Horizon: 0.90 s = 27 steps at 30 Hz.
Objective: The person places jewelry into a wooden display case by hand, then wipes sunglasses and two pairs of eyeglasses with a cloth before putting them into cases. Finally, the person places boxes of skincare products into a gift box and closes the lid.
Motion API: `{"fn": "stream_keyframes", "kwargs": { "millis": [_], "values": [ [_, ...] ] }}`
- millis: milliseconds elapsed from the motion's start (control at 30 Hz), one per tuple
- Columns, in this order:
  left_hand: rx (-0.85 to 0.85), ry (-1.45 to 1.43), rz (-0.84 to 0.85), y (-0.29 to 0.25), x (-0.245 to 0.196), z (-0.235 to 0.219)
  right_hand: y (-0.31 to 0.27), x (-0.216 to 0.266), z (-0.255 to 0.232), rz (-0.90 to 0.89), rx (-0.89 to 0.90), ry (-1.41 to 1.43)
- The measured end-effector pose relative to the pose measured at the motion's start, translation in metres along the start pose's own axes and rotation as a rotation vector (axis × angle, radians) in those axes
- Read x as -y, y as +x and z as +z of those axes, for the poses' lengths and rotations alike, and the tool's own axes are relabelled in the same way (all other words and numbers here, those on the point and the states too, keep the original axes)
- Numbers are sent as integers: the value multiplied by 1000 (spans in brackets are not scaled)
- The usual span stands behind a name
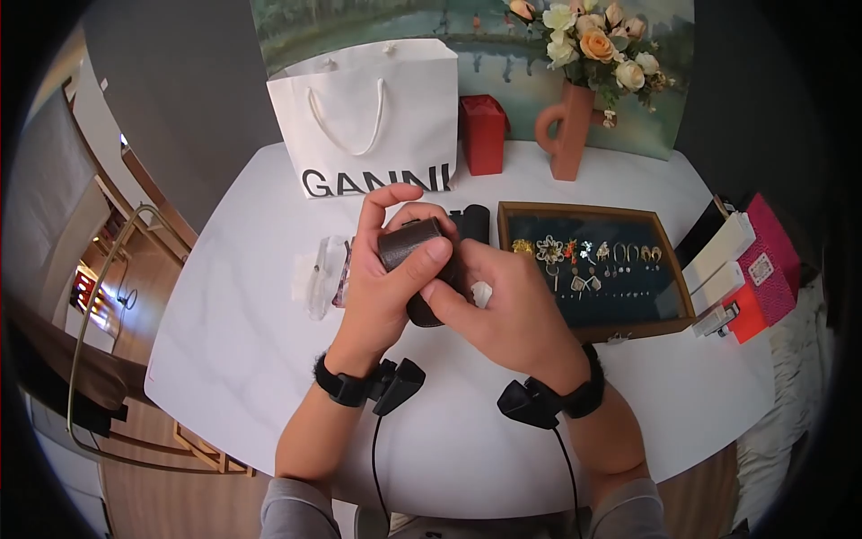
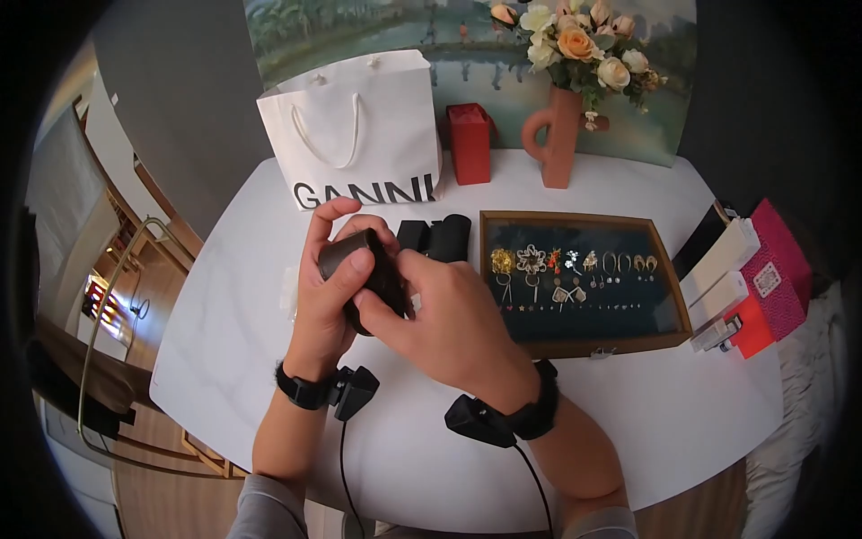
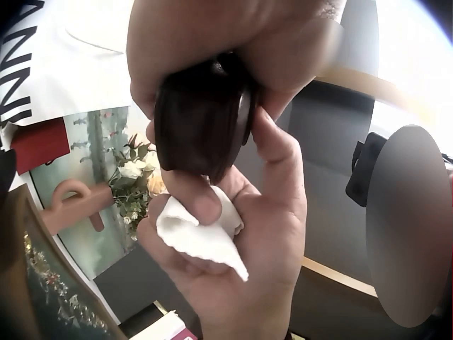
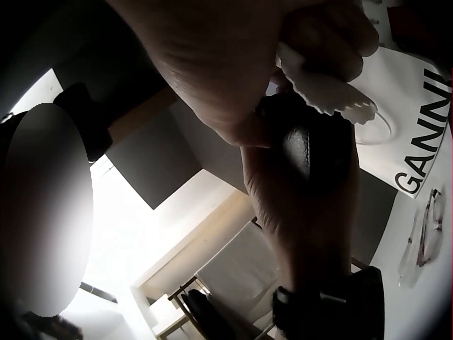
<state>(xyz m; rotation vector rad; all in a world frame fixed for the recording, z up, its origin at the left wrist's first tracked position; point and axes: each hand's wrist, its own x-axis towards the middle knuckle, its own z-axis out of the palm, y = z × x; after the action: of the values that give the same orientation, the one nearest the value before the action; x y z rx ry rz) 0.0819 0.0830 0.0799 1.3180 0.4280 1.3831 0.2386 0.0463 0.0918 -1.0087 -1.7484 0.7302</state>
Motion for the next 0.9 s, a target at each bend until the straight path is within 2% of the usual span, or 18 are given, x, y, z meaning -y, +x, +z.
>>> {"fn": "stream_keyframes", "kwargs": {
  "millis": [100, 167, 233, 300, 333, 367, 400, 467, 500, 533, 633, 800, 900],
  "values": [
    [-65, 124, 12, 4, -6, 6, 2, -4, 2, -79, -126, -101],
    [-88, 203, -255, 4, -10, 2, 7, -12, 6, -95, -174, -69],
    [-130, 300, -211, 7, -4, -8, 8, -24, 14, -105, -221, -37],
    [-315, 289, -74, 20, 9, -30, 7, -43, 32, 40, -160, 79],
    [-379, 366, -49, 25, 11, -41, 4, -64, 53, 8, -134, 131],
    [-439, 444, -20, 30, 13, -57, -3, -68, 66, 78, -19, 145],
    [-418, 675, -22, 33, 19, -84, -10, -82, 81, 112, 156, 175],
    [-306, 827, -176, 30, 37, -123, -27, -104, 108, 141, 373, 268],
    [-230, 930, -247, 27, 48, -140, -32, -110, 118, 135, 357, 284],
    [-181, 1043, -239, 24, 59, -150, -36, -116, 126, 164, 365, 302],
    [-46, 1224, -269, 16, 74, -142, -36, -113, 129, 197, 360, 337],
    [-15, 1248, -145, 13, 103, -143, -36, -113, 124, 291, 376, 373],
    [-6, 1355, -182, 12, 92, -128, -37, -115, 127, 256, 354, 393]
  ]
}}
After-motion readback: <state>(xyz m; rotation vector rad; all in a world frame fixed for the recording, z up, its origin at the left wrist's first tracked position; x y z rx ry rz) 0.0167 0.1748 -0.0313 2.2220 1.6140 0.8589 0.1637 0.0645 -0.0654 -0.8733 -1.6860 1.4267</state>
